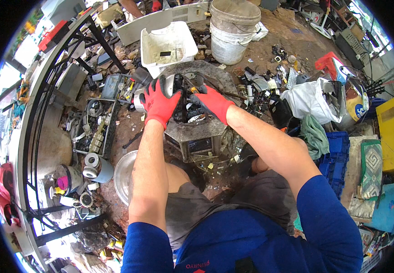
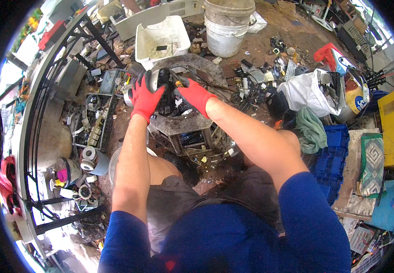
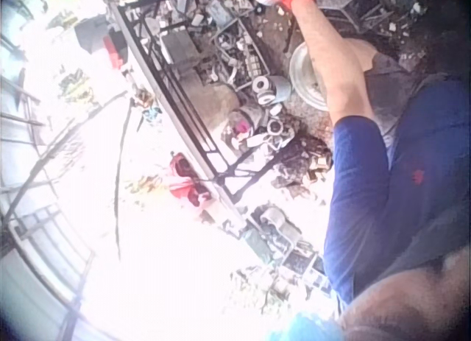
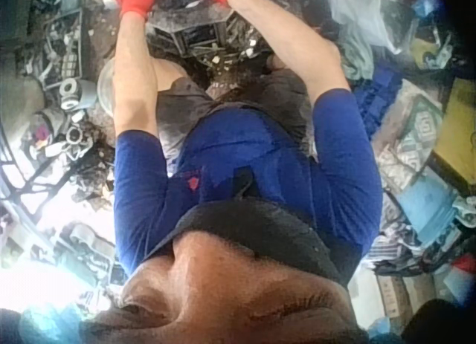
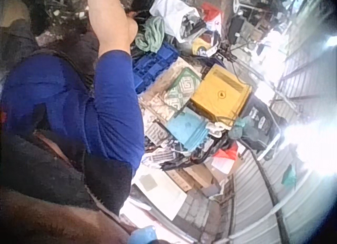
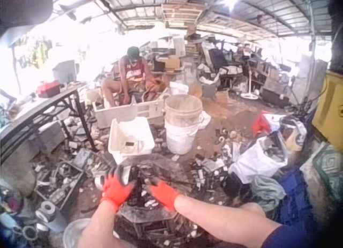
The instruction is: The person disassembles various electronic components using pliers and a screwdriver. They strip wires from a green circuit board, remove a red battery pack, and dismantle a black plastic casing to extract internal parts.
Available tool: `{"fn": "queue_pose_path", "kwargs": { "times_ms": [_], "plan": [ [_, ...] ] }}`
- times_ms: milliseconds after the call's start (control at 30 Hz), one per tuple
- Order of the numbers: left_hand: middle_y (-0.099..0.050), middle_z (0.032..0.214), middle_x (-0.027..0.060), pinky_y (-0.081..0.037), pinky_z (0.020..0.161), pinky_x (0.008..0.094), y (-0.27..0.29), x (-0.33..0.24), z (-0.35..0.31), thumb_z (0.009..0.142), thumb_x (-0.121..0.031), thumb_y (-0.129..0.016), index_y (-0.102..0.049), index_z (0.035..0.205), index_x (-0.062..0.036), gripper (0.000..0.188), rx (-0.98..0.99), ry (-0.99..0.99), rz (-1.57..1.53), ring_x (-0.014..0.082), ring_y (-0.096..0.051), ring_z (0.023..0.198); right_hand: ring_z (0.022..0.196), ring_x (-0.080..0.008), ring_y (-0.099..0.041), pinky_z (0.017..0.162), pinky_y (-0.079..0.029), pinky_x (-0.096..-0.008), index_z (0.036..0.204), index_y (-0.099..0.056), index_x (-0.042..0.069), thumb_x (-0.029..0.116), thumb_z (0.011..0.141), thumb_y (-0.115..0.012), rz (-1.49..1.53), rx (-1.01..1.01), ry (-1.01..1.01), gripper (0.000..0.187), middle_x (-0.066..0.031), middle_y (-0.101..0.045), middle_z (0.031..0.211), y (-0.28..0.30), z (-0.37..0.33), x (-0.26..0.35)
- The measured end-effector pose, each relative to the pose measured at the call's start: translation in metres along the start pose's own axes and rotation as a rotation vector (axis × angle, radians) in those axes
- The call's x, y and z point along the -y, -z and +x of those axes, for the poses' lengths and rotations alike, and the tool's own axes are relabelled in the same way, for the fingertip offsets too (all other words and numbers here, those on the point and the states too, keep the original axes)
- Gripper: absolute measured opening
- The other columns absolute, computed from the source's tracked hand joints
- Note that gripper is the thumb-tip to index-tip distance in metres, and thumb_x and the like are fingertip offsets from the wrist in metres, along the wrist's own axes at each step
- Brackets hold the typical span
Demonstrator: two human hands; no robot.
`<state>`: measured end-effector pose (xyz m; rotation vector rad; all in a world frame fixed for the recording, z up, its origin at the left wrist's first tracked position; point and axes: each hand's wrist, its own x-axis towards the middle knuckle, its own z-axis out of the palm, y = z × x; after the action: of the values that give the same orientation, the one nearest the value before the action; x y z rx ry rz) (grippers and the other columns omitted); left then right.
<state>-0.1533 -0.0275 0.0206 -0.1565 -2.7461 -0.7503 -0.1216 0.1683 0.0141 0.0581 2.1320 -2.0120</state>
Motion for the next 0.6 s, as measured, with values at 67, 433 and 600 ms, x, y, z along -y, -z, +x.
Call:
{"fn": "queue_pose_path", "kwargs": {
  "times_ms": [67,433,600],
  "plan": [
    [-0.043,0.144,0.0174,-0.02,0.114,0.0519,0.001,0.002,-0.001,0.074,-0.05,-0.074,-0.041,0.145,-0.0181,0.085,-0.003,-0.005,0.005,0.0375,-0.034,0.137,0.095,-0.0171,-0.06,0.082,-0.048,-0.0317,0.123,-0.057,0.001,0.022,0.084,-0.065,0.031,0.003,-0.012,0.045,-0.0106,-0.066,0.107,-0.003,0.001,0.005],
    [-0.044,0.143,0.0173,-0.021,0.113,0.0524,-0.004,-0.016,0.005,0.075,-0.049,-0.073,-0.042,0.144,-0.0162,0.083,-0.012,-0.054,-0.007,0.0378,-0.034,0.135,0.089,-0.0204,-0.064,0.075,-0.05,-0.0349,0.116,-0.061,0.0,0.019,0.081,-0.066,-0.487,-0.455,-0.025,0.04,-0.0124,-0.068,0.096,0.02,0.035,-0.031],
    [-0.043,0.144,0.0164,-0.021,0.113,0.0523,0.002,0.004,-0.004,0.074,-0.049,-0.073,-0.042,0.143,-0.0154,0.083,-0.024,-0.004,0.016,0.0368,-0.033,0.136,0.086,-0.03,-0.067,0.078,-0.052,-0.0375,0.108,-0.063,-0.004,0.032,0.084,-0.063,-0.977,0.389,-0.026,0.044,-0.0181,-0.068,0.091,0.015,0.019,0.024]
  ]
}}
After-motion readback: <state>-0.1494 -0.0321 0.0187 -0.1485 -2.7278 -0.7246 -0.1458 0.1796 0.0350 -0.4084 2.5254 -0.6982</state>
